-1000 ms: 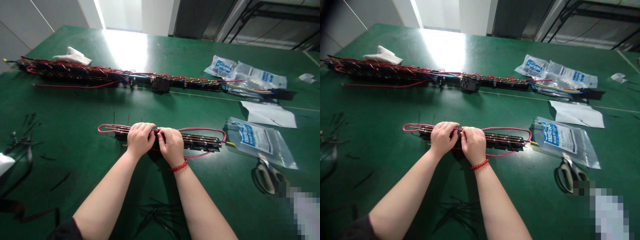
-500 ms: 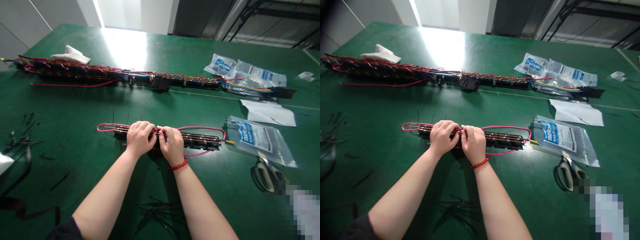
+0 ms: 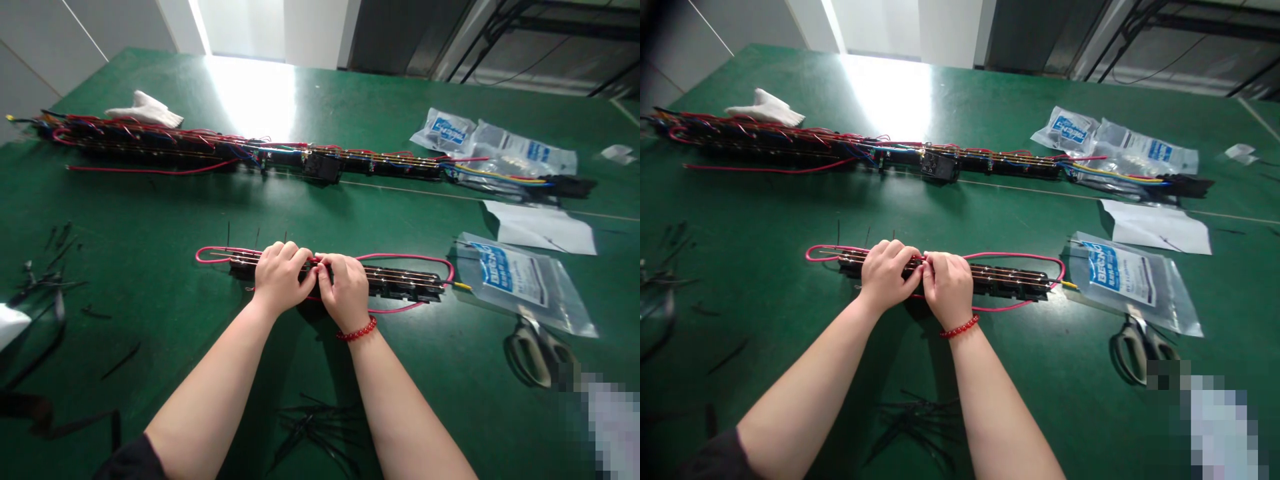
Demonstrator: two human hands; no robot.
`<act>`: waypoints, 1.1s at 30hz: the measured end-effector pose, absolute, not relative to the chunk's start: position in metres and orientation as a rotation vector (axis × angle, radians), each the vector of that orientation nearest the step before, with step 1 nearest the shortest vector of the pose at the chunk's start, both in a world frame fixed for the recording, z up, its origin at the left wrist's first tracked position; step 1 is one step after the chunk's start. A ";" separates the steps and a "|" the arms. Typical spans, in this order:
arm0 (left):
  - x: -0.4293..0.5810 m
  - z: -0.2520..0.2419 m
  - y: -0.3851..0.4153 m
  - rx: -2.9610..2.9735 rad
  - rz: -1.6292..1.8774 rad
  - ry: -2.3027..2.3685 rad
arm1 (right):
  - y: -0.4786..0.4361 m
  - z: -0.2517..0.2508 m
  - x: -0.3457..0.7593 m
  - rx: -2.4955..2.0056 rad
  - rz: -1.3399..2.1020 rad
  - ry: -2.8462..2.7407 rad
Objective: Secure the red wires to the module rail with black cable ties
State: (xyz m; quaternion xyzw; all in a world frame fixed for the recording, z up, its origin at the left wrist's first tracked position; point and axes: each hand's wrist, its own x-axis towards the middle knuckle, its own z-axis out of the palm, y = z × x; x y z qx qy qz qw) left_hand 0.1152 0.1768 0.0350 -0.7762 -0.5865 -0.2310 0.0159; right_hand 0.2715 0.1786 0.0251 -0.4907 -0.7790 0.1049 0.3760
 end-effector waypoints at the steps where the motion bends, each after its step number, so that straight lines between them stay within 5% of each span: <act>1: 0.115 0.036 0.177 -2.429 -0.715 -1.823 | 0.179 0.025 0.272 -1.257 0.266 -1.993; 33: 0.120 0.031 0.174 -2.481 -0.659 -1.810 | 0.178 0.024 0.276 -1.536 0.063 -1.818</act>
